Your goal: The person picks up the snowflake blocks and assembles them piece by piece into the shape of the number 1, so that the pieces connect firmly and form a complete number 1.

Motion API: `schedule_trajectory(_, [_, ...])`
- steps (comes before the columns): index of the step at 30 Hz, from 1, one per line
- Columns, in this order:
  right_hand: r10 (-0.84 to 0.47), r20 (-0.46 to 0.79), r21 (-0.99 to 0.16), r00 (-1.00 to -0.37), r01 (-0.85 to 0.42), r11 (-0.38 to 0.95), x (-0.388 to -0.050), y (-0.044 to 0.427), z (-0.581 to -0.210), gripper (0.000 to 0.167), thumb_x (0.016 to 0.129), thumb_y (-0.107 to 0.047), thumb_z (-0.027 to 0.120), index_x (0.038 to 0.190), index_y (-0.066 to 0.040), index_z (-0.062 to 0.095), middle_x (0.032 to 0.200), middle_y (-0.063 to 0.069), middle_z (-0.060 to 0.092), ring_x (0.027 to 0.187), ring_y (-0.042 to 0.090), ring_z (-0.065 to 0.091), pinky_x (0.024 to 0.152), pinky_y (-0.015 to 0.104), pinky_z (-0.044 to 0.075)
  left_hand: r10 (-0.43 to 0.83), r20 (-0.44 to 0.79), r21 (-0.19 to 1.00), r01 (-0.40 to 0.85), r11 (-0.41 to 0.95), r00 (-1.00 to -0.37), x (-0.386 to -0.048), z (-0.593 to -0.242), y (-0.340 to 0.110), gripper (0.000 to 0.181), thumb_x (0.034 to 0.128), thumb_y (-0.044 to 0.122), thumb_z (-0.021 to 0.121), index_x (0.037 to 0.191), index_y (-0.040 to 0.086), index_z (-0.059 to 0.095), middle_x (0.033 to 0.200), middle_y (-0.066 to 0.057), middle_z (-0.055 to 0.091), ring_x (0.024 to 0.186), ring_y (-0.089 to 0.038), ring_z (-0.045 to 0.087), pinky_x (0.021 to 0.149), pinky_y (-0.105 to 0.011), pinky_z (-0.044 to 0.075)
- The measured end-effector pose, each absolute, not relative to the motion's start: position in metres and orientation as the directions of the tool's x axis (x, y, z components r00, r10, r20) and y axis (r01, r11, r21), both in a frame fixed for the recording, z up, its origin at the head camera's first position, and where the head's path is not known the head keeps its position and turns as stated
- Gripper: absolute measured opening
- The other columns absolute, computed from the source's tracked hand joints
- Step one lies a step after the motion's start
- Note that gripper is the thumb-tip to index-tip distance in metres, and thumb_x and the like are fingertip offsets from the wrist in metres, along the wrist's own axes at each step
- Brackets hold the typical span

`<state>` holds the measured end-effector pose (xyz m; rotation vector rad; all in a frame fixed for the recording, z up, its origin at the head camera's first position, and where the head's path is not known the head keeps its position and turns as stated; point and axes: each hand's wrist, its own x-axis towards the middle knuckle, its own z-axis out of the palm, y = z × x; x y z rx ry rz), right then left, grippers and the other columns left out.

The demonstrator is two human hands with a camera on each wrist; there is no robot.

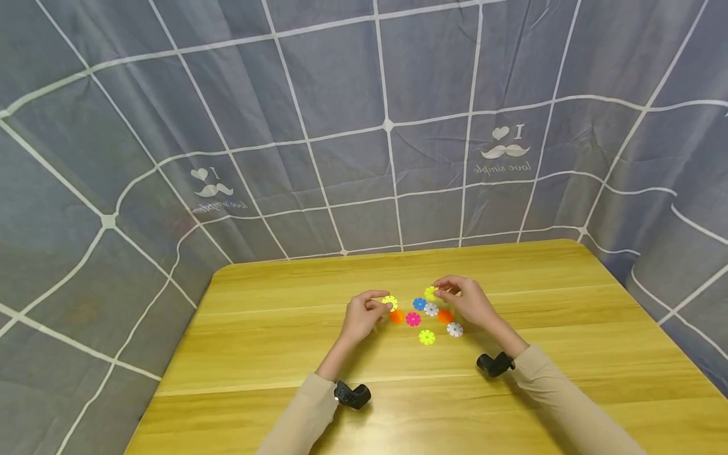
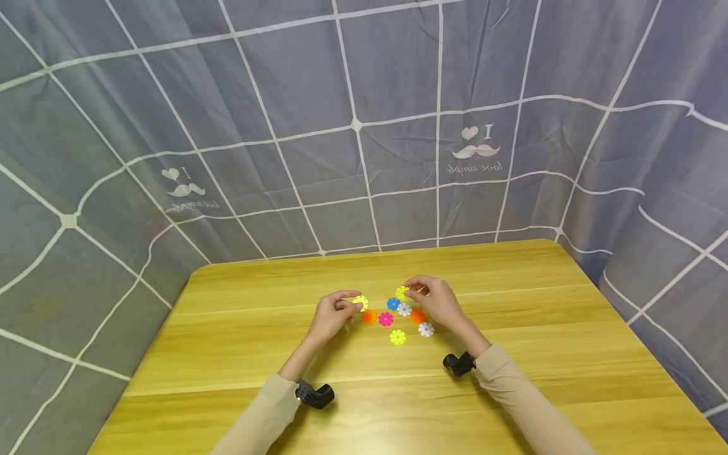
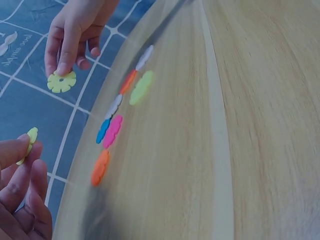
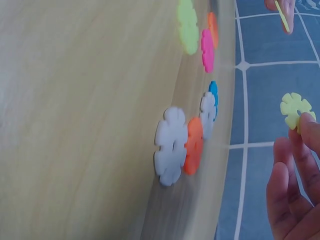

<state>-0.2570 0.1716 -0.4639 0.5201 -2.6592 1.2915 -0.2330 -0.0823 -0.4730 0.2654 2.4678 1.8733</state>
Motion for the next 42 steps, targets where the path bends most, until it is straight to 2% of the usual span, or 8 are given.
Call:
schedule_trajectory(8, [-0.247,0.289,-0.766,-0.925,-0.378,0.520,-0.255,0.165,-0.465,0.017,0.088,-0.009,0.068,0.104,-0.004,0.070,0.084,0.009,0.070,0.069,0.013,0.060,0.058,0.021,0.048,0.162,0.061,0.968,0.098,0.232,-0.985,-0.230,-0.471,-0.078,0.030,0.0901,0.010,0.066,0.119,0.000,0.064,0.088,-0.030,0.069,0.074,-0.048,0.063,0.042,-0.016,0.032])
schedule_trajectory(16, [-0.238,0.276,-0.799,-0.931,-0.360,0.482,-0.251,0.160,-0.464,0.017,0.088,-0.008,0.068,0.105,-0.004,0.069,0.084,0.009,0.069,0.070,0.025,0.064,0.058,0.021,0.048,0.172,0.084,0.965,0.123,0.233,-0.982,-0.226,-0.468,-0.071,0.031,0.0920,0.005,0.061,0.120,-0.006,0.062,0.091,-0.034,0.066,0.072,-0.049,0.060,0.042,-0.014,0.030])
schedule_trajectory(23, [-0.240,0.281,-0.815,-0.929,-0.363,0.452,-0.250,0.157,-0.461,0.017,0.088,-0.010,0.068,0.105,-0.005,0.070,0.086,0.011,0.070,0.069,0.018,0.063,0.059,0.021,0.049,0.190,0.060,0.972,0.101,0.214,-0.980,-0.213,-0.442,-0.067,0.028,0.0920,0.002,0.059,0.119,-0.008,0.062,0.094,-0.038,0.063,0.078,-0.057,0.057,0.044,-0.014,0.031])
schedule_trajectory(26, [-0.254,0.277,-0.824,-0.927,-0.365,0.434,-0.251,0.155,-0.461,0.018,0.089,-0.011,0.067,0.106,-0.004,0.069,0.088,0.012,0.071,0.069,0.017,0.064,0.061,0.022,0.051,0.185,0.053,0.973,0.092,0.211,-0.981,-0.210,-0.435,-0.066,0.028,0.0920,0.002,0.060,0.118,-0.008,0.063,0.093,-0.038,0.064,0.071,-0.050,0.060,0.044,-0.015,0.030])
schedule_trajectory(31, [-0.274,0.274,-0.832,-0.922,-0.371,0.414,-0.252,0.153,-0.460,0.018,0.090,-0.012,0.066,0.107,-0.004,0.068,0.091,0.011,0.072,0.072,0.024,0.066,0.063,0.024,0.054,0.183,0.050,0.978,0.085,0.189,-0.982,-0.211,-0.432,-0.064,0.028,0.0920,0.002,0.059,0.117,-0.010,0.062,0.089,-0.039,0.062,0.053,-0.011,0.056,0.044,-0.015,0.029])
schedule_trajectory(33, [-0.282,0.277,-0.833,-0.918,-0.376,0.406,-0.251,0.152,-0.460,0.018,0.091,-0.011,0.065,0.107,-0.004,0.068,0.092,0.012,0.072,0.073,0.028,0.067,0.063,0.024,0.054,0.182,0.045,0.981,0.078,0.178,-0.982,-0.211,-0.432,-0.063,0.028,0.0920,0.001,0.058,0.117,-0.010,0.063,0.089,-0.040,0.060,0.052,-0.003,0.052,0.044,-0.015,0.029])
schedule_trajectory(37, [-0.295,0.285,-0.826,-0.912,-0.389,0.408,-0.251,0.150,-0.461,0.017,0.091,-0.010,0.064,0.107,-0.004,0.069,0.093,0.013,0.072,0.074,0.032,0.066,0.063,0.023,0.054,0.169,0.033,0.985,0.061,0.164,-0.985,-0.215,-0.438,-0.062,0.027,0.0919,0.001,0.059,0.116,-0.009,0.064,0.091,-0.040,0.061,0.052,-0.014,0.056,0.044,-0.015,0.030])
schedule_trajectory(42, [-0.298,0.295,-0.815,-0.908,-0.402,0.419,-0.252,0.148,-0.462,0.017,0.091,-0.011,0.065,0.106,-0.004,0.069,0.093,0.011,0.072,0.073,0.030,0.066,0.062,0.023,0.052,0.168,0.020,0.987,0.047,0.156,-0.986,-0.223,-0.450,-0.062,0.027,0.0920,0.003,0.059,0.116,-0.008,0.064,0.090,-0.038,0.063,0.054,-0.017,0.056,0.046,-0.016,0.032])
